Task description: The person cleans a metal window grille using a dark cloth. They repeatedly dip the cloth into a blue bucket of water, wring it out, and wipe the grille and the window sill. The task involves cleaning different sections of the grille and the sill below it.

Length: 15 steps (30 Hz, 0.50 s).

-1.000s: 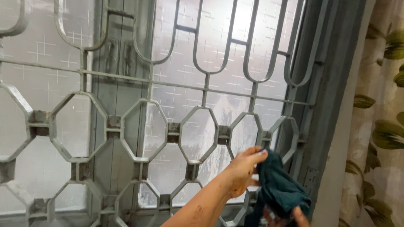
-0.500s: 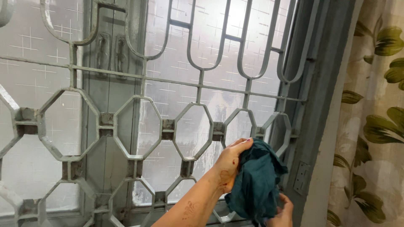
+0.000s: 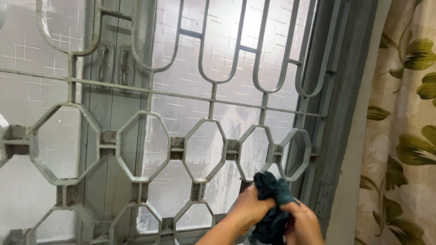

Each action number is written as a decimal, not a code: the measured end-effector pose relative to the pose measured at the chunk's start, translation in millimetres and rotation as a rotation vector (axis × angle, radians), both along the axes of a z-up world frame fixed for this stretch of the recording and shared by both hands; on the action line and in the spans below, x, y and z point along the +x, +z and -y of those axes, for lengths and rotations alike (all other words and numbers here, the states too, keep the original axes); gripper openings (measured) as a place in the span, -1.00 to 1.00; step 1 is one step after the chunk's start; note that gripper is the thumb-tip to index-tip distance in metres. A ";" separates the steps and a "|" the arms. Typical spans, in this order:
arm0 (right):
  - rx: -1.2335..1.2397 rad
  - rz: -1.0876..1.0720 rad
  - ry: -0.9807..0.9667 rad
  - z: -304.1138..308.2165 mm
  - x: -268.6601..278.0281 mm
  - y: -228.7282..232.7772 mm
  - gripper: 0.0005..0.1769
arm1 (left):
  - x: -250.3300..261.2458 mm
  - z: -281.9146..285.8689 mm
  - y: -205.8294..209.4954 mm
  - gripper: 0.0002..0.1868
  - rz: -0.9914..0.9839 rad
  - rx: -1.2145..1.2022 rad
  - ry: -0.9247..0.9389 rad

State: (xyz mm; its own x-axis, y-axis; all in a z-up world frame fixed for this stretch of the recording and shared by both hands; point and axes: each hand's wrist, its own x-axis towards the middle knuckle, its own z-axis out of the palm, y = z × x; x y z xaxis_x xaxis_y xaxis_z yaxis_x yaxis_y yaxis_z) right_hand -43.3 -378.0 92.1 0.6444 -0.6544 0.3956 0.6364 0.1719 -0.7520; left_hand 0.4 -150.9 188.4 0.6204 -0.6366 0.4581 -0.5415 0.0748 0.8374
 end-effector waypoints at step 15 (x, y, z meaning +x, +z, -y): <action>-0.789 0.019 -0.976 30.2 11.1 -9.2 -0.38 | -0.5 43.3 35.4 -0.31 0.235 0.377 -0.092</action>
State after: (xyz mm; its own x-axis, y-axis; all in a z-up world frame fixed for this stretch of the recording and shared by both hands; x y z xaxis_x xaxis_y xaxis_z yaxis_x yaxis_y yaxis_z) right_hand -32.3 -408.3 82.9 0.0156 -0.4356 0.9000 0.2563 -0.8683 -0.4247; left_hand -0.1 -194.2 223.8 0.4606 -0.8335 0.3051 -0.7255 -0.1556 0.6704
